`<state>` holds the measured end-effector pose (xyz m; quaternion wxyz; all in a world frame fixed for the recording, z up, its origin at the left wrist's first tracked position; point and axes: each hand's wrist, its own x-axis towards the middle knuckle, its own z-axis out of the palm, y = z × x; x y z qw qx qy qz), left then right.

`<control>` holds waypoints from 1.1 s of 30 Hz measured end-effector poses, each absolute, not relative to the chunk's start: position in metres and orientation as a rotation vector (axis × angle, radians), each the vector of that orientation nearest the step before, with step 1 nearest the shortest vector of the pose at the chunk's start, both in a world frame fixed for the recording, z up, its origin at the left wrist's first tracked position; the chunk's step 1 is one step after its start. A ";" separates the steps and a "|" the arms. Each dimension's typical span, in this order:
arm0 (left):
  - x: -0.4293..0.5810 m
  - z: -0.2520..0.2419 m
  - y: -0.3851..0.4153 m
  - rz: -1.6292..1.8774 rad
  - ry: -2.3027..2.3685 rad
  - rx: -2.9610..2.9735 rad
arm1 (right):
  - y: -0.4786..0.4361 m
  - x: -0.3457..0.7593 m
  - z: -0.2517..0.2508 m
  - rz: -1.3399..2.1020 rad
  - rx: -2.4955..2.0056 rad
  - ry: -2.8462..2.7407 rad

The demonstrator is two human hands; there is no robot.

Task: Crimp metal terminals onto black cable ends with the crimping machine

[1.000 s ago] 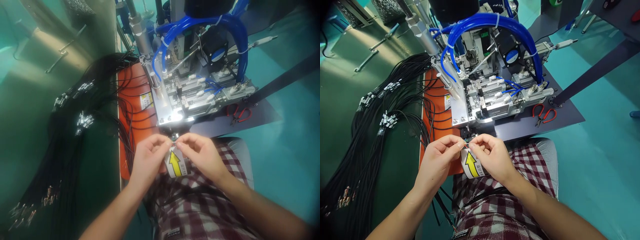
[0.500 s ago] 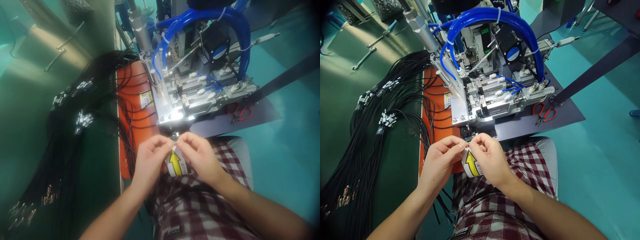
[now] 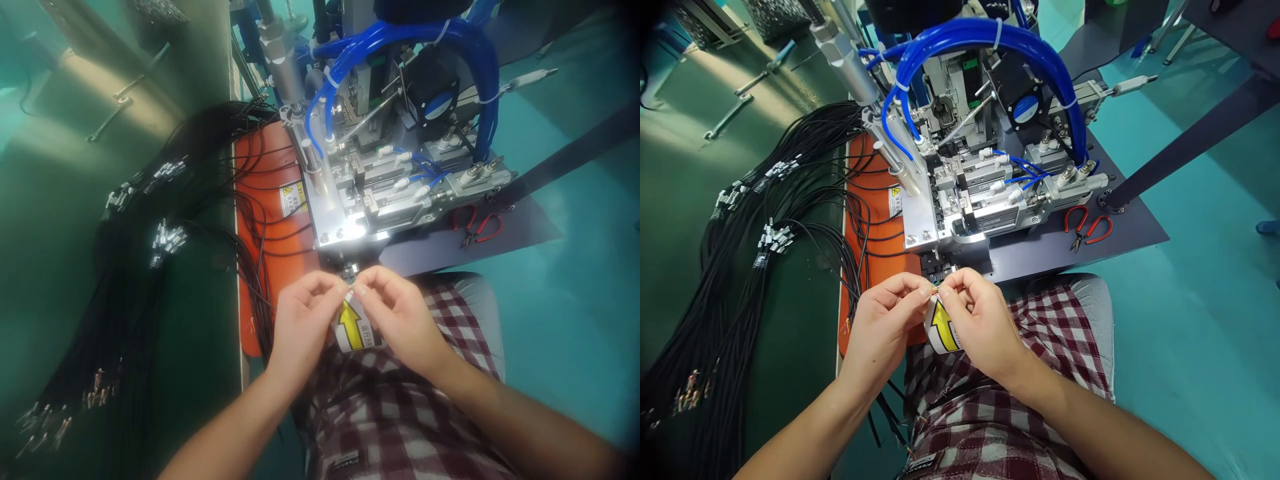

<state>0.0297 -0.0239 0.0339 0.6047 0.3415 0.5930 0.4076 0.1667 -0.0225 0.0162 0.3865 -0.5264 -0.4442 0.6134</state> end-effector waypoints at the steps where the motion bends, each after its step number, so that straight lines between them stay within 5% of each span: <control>1: 0.030 0.034 -0.024 0.945 1.376 0.786 | -0.022 0.168 0.017 1.563 -1.343 -1.133; 15: 0.030 0.036 -0.024 0.926 1.399 0.880 | -0.021 0.167 0.015 1.191 -1.373 -1.419; 23: 0.029 0.037 -0.021 0.887 1.416 0.870 | -0.014 0.173 0.018 1.595 -1.364 -1.188; 33: 0.028 0.037 -0.022 0.863 1.421 0.928 | -0.012 0.172 0.017 1.408 -1.372 -1.338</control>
